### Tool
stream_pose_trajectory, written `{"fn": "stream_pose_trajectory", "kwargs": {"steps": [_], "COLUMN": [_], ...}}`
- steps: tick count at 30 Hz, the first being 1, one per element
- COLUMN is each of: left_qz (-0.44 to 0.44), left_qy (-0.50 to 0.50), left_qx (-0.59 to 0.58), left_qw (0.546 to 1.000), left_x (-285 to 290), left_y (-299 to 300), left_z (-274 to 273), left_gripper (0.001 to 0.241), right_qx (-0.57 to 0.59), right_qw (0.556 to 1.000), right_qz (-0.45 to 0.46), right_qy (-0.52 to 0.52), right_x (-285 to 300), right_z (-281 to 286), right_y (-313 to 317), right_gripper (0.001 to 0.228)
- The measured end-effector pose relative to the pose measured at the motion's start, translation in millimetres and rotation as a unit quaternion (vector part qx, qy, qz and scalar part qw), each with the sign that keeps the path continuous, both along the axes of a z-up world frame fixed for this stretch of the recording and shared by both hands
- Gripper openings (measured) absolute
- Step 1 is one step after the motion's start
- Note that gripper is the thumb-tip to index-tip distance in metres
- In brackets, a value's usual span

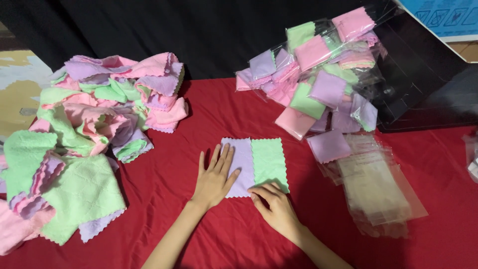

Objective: Folding small microfiber cloths and placing them into individual plastic bags

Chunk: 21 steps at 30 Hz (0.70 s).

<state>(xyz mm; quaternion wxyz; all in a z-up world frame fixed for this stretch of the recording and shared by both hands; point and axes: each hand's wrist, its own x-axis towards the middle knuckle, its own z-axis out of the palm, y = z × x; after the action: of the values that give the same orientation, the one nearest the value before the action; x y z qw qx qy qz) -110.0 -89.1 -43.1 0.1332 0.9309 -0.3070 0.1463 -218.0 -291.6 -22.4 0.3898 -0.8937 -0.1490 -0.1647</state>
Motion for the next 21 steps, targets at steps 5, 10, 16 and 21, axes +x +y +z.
{"fn": "stream_pose_trajectory", "kwargs": {"steps": [5,10,16,21], "left_qz": [0.011,0.02,0.026,-0.09], "left_qy": [-0.031,-0.002,0.035,-0.07], "left_qx": [0.032,0.031,0.034,-0.065], "left_qw": [0.999,0.999,0.998,0.991], "left_x": [3.6,3.3,-5.6,-57.8], "left_y": [11.2,14.3,5.9,-35.6], "left_z": [-15.9,-13.6,-9.5,16.5], "left_gripper": [0.072,0.077,0.079,0.067], "right_qx": [0.004,-0.008,-0.008,0.049], "right_qw": [1.0,1.0,0.998,0.987], "right_qz": [0.002,0.01,0.008,-0.133], "right_qy": [-0.004,-0.014,-0.056,-0.078], "right_x": [-0.7,-0.3,5.8,26.4], "right_z": [2.6,1.6,1.1,-22.6], "right_y": [0.7,0.4,-7.0,-44.8], "right_gripper": [0.021,0.022,0.02,0.032]}}
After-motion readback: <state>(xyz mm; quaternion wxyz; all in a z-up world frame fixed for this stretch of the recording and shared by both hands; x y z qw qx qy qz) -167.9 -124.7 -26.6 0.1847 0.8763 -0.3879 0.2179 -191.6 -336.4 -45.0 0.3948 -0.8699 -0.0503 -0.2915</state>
